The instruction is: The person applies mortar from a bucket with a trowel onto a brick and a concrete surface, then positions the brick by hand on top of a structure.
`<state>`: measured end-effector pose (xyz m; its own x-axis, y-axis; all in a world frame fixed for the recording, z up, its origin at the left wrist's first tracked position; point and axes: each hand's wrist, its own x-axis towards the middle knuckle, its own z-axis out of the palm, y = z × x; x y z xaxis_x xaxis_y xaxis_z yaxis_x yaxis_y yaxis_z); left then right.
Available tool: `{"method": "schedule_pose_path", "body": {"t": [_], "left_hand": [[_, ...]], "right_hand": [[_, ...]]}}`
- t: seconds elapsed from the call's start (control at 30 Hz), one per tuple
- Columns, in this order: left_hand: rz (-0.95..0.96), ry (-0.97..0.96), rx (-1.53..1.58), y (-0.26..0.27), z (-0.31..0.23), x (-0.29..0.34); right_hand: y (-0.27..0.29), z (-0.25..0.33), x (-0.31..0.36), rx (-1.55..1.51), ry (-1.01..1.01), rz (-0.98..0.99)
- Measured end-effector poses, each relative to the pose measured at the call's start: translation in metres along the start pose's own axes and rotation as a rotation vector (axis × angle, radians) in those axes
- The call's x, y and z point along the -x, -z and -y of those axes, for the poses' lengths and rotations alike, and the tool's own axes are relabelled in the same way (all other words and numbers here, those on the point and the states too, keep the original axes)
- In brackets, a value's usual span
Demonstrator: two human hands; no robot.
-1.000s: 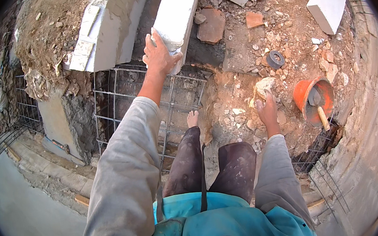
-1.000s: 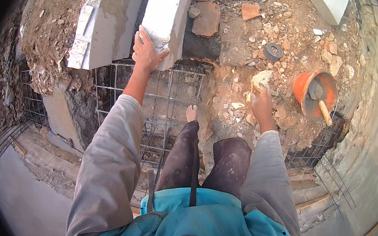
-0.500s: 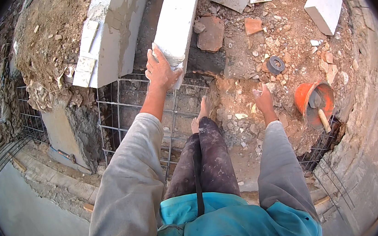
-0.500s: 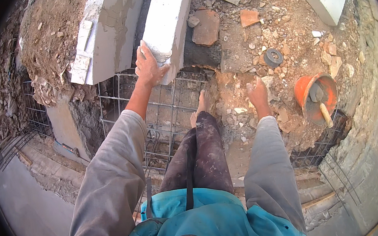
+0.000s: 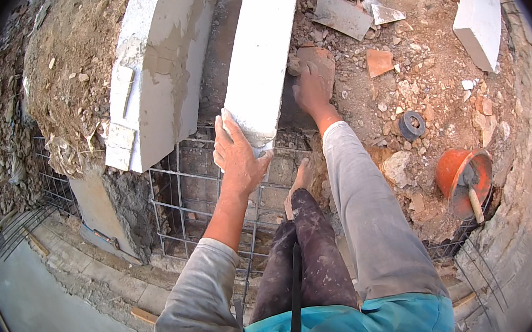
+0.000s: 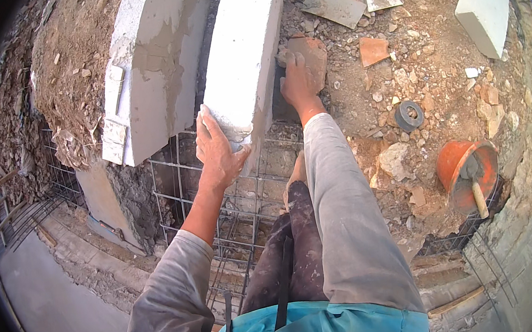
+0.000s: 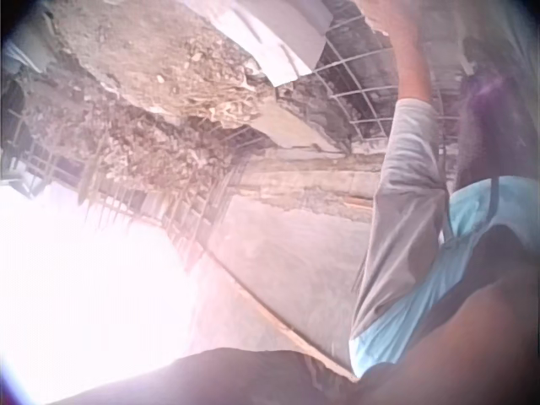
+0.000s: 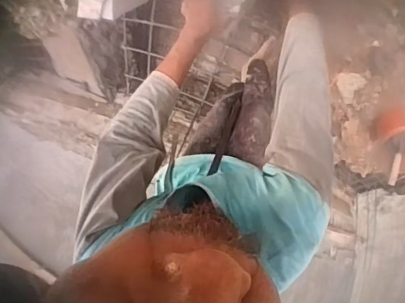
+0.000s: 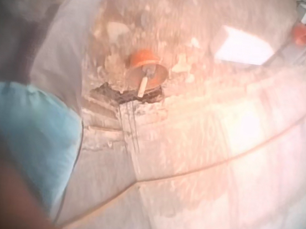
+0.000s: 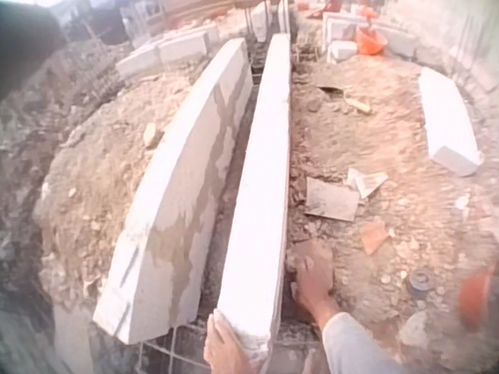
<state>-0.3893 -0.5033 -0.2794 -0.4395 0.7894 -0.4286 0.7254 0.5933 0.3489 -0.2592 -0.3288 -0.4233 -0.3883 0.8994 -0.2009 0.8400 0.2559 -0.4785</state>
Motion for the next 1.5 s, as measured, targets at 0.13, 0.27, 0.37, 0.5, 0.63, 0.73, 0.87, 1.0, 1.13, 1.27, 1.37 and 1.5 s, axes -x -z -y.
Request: {"method": "schedule_pose_path", "body": {"t": [0.13,0.27,0.37,0.5,0.63,0.73,0.87,1.0,1.13,1.27,1.37,1.5], "left_hand": [[0.007,0.025,0.036,0.005,-0.004,0.001],[-0.003,-0.023,0.064,0.000,-0.006,0.000],[0.004,-0.006,0.048,0.008,-0.007,0.001],[-0.002,0.011,0.061,0.010,-0.008,0.003],[0.049,0.010,0.069,0.010,-0.006,0.001],[0.061,-0.042,0.077,0.009,-0.005,0.001],[0.088,-0.024,0.075,0.009,-0.008,0.003],[0.052,-0.039,0.072,0.012,0.000,0.002],[0.067,-0.037,0.082,0.011,-0.002,0.004],[0.089,-0.059,0.077,0.008,-0.006,0.000],[0.069,-0.041,0.043,0.013,-0.003,0.006],[0.073,-0.088,0.052,0.009,-0.006,-0.001]], "right_hand": [[-0.010,-0.005,-0.038,0.070,0.020,0.125],[-0.015,-0.050,-0.056,0.043,0.052,0.033],[0.044,-0.079,-0.058,-0.386,-0.088,-0.467],[0.077,-0.100,-0.006,-0.722,-0.593,-0.371],[-0.006,-0.088,0.037,-0.658,-0.669,-0.011],[-0.054,-0.074,0.028,-0.663,-0.810,-0.165],[-0.079,-0.066,0.017,-1.094,-1.022,-0.408],[-0.061,-0.043,0.027,-1.536,-1.114,-0.402],[-0.065,-0.060,0.024,-1.357,-1.147,-0.331],[-0.089,-0.083,0.026,-1.050,-0.977,-0.411],[-0.070,-0.078,0.015,-0.722,-0.749,-0.091],[-0.032,-0.101,0.021,-0.547,-0.591,0.020]]}}
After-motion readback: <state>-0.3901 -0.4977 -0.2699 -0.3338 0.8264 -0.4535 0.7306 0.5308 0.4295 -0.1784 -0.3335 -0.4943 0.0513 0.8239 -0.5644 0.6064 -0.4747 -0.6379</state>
